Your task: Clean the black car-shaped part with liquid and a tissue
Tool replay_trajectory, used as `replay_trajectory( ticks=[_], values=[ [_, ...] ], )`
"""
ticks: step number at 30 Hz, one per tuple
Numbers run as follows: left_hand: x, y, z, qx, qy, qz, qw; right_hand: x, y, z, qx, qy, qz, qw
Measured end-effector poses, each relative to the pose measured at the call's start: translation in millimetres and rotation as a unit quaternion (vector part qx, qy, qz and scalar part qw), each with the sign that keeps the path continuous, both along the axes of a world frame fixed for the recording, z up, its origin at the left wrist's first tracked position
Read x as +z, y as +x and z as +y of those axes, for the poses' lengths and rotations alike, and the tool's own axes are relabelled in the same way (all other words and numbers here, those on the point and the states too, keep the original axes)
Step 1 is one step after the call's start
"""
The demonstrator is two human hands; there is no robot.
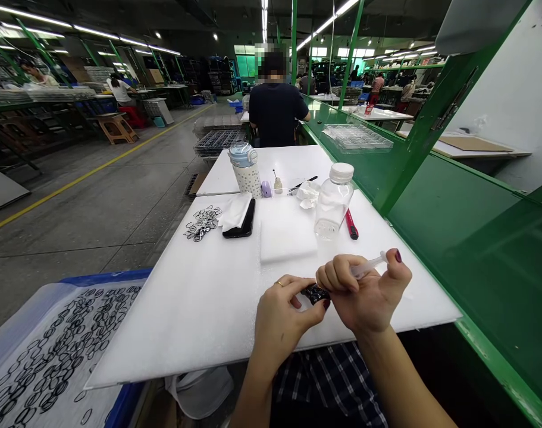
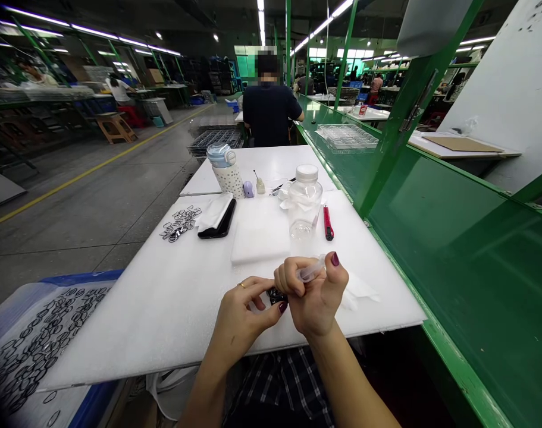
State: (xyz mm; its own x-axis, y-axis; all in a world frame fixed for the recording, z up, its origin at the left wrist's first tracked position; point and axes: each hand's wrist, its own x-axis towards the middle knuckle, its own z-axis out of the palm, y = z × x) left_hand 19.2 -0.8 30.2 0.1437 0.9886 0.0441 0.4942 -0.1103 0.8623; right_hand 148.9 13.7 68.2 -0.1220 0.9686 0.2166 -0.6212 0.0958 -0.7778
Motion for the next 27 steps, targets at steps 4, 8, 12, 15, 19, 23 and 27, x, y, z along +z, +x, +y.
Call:
replay_trajectory(
  ticks=[4,8,12,15,19,23,27],
  values=[
    [-0.7,0.0,-0.1,-0.001,0.001,0.001,1.0,0.8,-0.8,-0.6,-0.012,-0.004,-0.003,1.0],
    [-2.2,0.1,-0.1,0.003,0.002,0.003,1.0,2.9,-0.5,-1.3,-0.029,-0.003,-0.015,0.999],
    [-2.6,0.1,0.0,0.005,0.005,-0.001,1.0,4.1,-0.7,-1.1,-0.045,-0.007,-0.021,0.999],
    [-2.4,0.5,0.4,0.006,0.006,-0.004,1.0,1.5,-2.2,-1.5,-0.053,-0.009,-0.027,0.998],
    [-2.8,0.4,0.7,0.005,0.007,-0.004,1.0,7.6,-1.5,-6.7,-0.065,-0.018,-0.074,0.995],
    [-3.3,-0.9,0.7,0.005,-0.003,0.0,1.0,36.9,1.8,0.8,-0.103,0.047,-0.095,0.989],
    [-3.5,-2.2,0.1,0.001,-0.009,0.005,1.0,37.6,-9.7,46.9,-0.17,0.103,-0.066,0.978]
  ],
)
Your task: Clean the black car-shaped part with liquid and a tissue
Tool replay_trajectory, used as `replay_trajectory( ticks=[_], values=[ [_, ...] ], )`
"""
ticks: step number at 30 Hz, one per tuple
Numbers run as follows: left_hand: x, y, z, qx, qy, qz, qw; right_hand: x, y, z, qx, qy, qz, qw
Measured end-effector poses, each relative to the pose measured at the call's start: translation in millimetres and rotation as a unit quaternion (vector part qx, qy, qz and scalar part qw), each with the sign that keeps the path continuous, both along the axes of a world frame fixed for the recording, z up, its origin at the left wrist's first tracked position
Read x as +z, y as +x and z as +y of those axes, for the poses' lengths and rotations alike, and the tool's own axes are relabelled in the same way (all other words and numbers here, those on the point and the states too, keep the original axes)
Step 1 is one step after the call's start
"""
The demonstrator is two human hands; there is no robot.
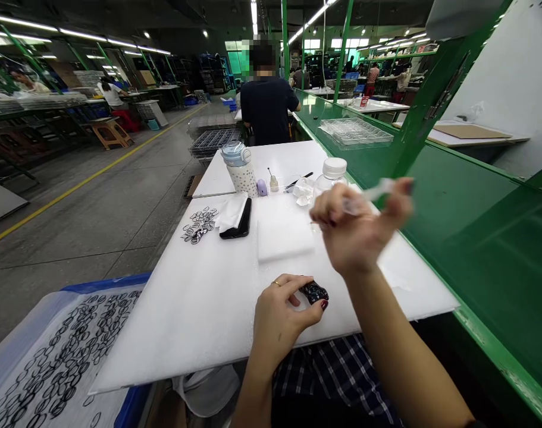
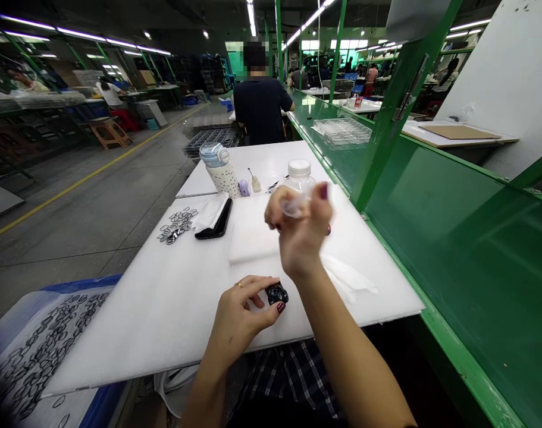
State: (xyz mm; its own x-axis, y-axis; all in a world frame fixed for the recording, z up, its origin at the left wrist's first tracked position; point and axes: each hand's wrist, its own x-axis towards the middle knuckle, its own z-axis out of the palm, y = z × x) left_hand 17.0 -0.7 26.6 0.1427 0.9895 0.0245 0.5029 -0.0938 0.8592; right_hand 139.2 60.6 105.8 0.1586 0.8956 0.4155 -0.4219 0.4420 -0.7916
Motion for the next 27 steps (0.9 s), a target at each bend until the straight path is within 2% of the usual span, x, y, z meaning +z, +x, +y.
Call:
replay_trajectory(
  ticks=[3,5,6,9,11,15,19,22,24,25,27],
  values=[
    [-0.3,-1.5,-1.2,-0.009,0.01,0.003,1.0,-28.2,-9.3,37.0,0.021,-0.072,-0.089,0.993],
    [-0.5,-2.8,-2.5,-0.019,0.011,0.005,1.0,-42.8,-6.2,43.9,0.007,-0.087,-0.115,0.99],
    [-0.6,-3.4,-3.2,-0.024,0.011,0.006,1.0,-46.1,-1.4,40.0,-0.023,-0.072,-0.115,0.991],
    [-0.2,-4.9,-5.0,-0.033,0.007,0.008,0.999,-45.4,21.2,4.9,-0.165,-0.007,-0.123,0.979],
    [0.0,-5.3,-5.6,-0.035,0.005,0.011,0.999,-46.7,36.0,-28.0,-0.218,-0.002,-0.194,0.957],
    [-1.4,-5.2,-5.4,-0.043,0.008,0.023,0.999,-72.3,47.0,-83.1,-0.166,0.01,-0.441,0.882],
    [-3.1,-4.2,-5.4,-0.046,0.02,0.042,0.998,-98.2,42.9,-105.5,-0.148,0.061,-0.545,0.823],
    [-3.7,-5.0,-6.5,-0.057,0.027,0.056,0.996,-98.7,48.6,-103.1,-0.163,0.069,-0.548,0.817],
    [-4.4,-7.3,-7.0,-0.072,0.051,0.07,0.994,-92.3,58.8,-92.4,-0.205,0.054,-0.53,0.821],
    [-5.0,-8.8,-7.0,-0.081,0.066,0.078,0.991,-88.4,64.7,-84.5,-0.238,0.038,-0.525,0.816],
    [-6.2,-11.5,-6.2,-0.101,0.093,0.093,0.986,-81.5,74.8,-65.5,-0.29,-0.004,-0.543,0.788]
  ],
)
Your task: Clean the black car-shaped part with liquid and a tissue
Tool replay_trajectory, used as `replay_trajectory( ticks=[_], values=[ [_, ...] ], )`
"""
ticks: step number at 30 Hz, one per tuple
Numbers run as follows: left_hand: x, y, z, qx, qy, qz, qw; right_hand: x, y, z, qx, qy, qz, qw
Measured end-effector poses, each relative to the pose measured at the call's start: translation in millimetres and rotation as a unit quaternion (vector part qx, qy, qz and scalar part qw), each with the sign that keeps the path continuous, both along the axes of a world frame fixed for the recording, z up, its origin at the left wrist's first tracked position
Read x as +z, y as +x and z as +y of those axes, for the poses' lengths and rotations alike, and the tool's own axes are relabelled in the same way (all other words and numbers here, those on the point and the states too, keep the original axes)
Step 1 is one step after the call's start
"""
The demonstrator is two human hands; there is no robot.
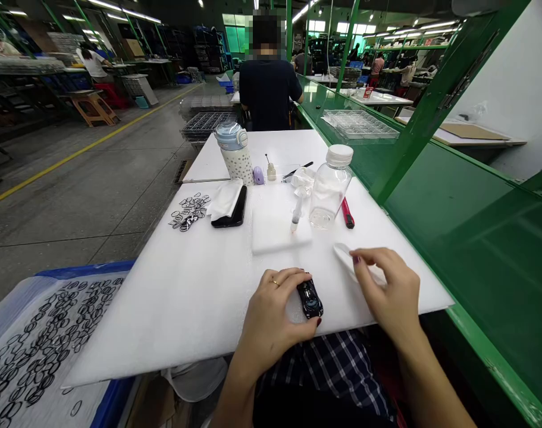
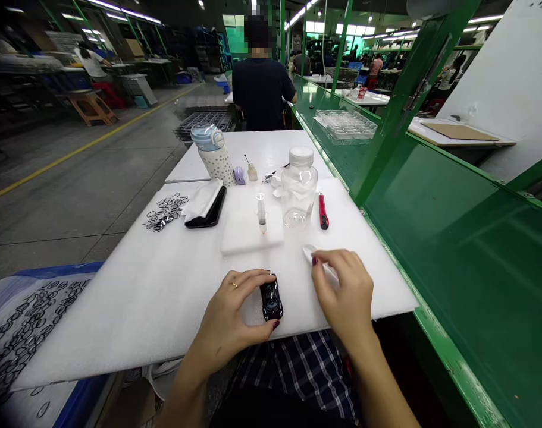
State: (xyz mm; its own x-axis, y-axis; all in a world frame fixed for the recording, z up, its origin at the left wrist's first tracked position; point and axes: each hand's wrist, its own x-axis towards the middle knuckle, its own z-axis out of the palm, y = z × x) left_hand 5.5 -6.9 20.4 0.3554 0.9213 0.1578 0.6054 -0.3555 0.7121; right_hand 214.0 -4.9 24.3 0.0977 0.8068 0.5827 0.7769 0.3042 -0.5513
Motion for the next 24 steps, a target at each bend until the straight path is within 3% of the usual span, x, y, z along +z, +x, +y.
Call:
replay_trajectory(
  ticks=[3,6,8,10,12,13,14,15,16,18,20,22,24],
  values=[
    [-0.8,0.3,2.0,-0.023,0.014,0.009,1.0,2.8,3.7,26.8,-0.058,-0.07,-0.071,0.993],
    [1.8,4.7,0.0,-0.028,0.012,0.009,0.999,-5.2,-2.8,38.9,-0.083,-0.109,-0.134,0.981],
    [4.6,1.1,-6.3,-0.031,0.002,0.0,1.0,-13.2,-4.2,37.6,-0.071,-0.099,-0.137,0.983],
    [5.0,-17.8,-17.9,-0.024,-0.005,-0.021,0.999,-20.1,0.8,32.4,-0.046,-0.078,-0.077,0.993],
    [0.2,-58.2,-34.9,0.041,0.004,-0.041,0.998,-24.6,10.0,27.0,-0.045,-0.087,0.034,0.995],
    [-4.7,-86.4,-44.9,0.123,0.036,-0.036,0.991,-25.8,14.6,24.8,-0.058,-0.107,0.083,0.989],
    [-11.4,-118.8,-55.4,0.249,0.064,-0.02,0.966,-26.4,18.3,22.9,-0.075,-0.13,0.115,0.982],
    [-19.6,-153.8,-65.7,0.397,0.068,0.001,0.915,-26.4,20.7,21.5,-0.09,-0.152,0.127,0.976],
    [-29.4,-189.6,-75.2,0.531,0.079,0.028,0.843,-25.9,21.6,20.4,-0.099,-0.167,0.117,0.974],
    [-53.0,-255.7,-90.1,0.659,0.045,0.094,0.745,-23.6,19.9,18.7,-0.099,-0.175,0.077,0.977],
    [-80.4,-305.6,-98.2,0.678,-0.003,0.134,0.722,-21.0,16.6,17.3,-0.085,-0.171,0.092,0.977],
    [-108.7,-337.3,-99.4,0.642,-0.065,0.164,0.746,-19.8,15.8,15.7,-0.093,-0.16,0.173,0.968],
    [-134.8,-357.2,-95.0,0.62,-0.108,0.195,0.753,-21.6,19.3,14.8,-0.123,-0.141,0.28,0.942]
  ],
)
